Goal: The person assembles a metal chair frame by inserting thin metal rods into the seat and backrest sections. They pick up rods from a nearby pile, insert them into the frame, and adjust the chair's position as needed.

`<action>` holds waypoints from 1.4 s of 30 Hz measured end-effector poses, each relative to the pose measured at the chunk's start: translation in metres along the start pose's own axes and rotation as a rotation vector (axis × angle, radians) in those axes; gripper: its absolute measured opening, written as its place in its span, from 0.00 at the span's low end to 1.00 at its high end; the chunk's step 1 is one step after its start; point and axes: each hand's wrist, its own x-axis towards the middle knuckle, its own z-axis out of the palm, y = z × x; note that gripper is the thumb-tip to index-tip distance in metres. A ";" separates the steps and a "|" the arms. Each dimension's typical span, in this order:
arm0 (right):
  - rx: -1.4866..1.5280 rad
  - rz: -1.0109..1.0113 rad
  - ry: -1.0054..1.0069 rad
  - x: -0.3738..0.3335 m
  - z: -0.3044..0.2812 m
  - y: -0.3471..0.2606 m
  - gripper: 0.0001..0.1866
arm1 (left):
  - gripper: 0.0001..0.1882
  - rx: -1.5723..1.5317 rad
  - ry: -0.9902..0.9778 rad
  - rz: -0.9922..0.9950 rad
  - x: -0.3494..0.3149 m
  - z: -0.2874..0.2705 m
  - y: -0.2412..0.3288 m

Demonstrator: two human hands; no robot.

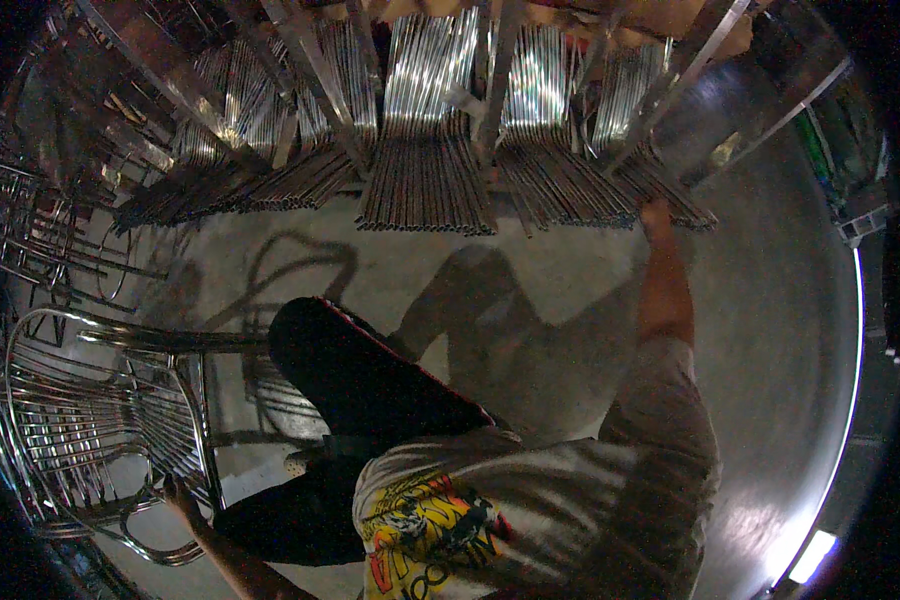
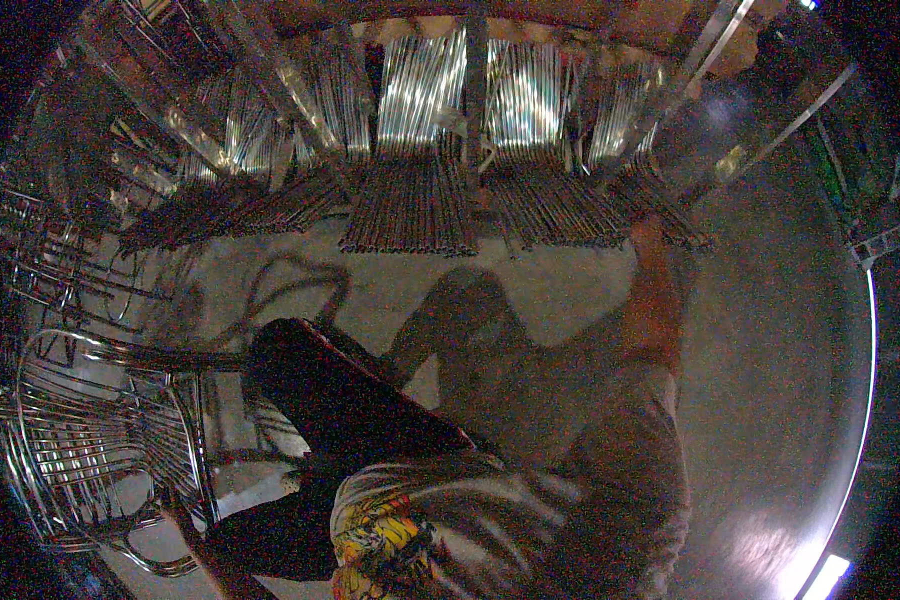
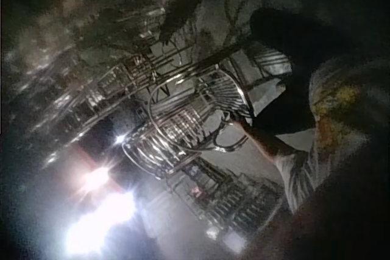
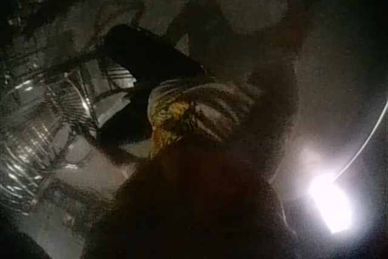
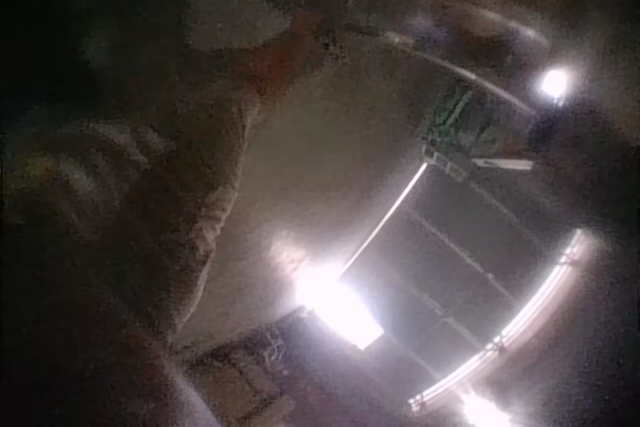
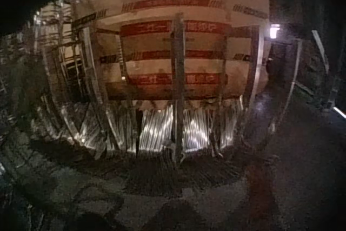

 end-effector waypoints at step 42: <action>0.400 0.051 0.904 0.152 -0.188 -0.172 0.28 | 0.25 -0.113 -0.046 0.135 -0.041 0.022 0.037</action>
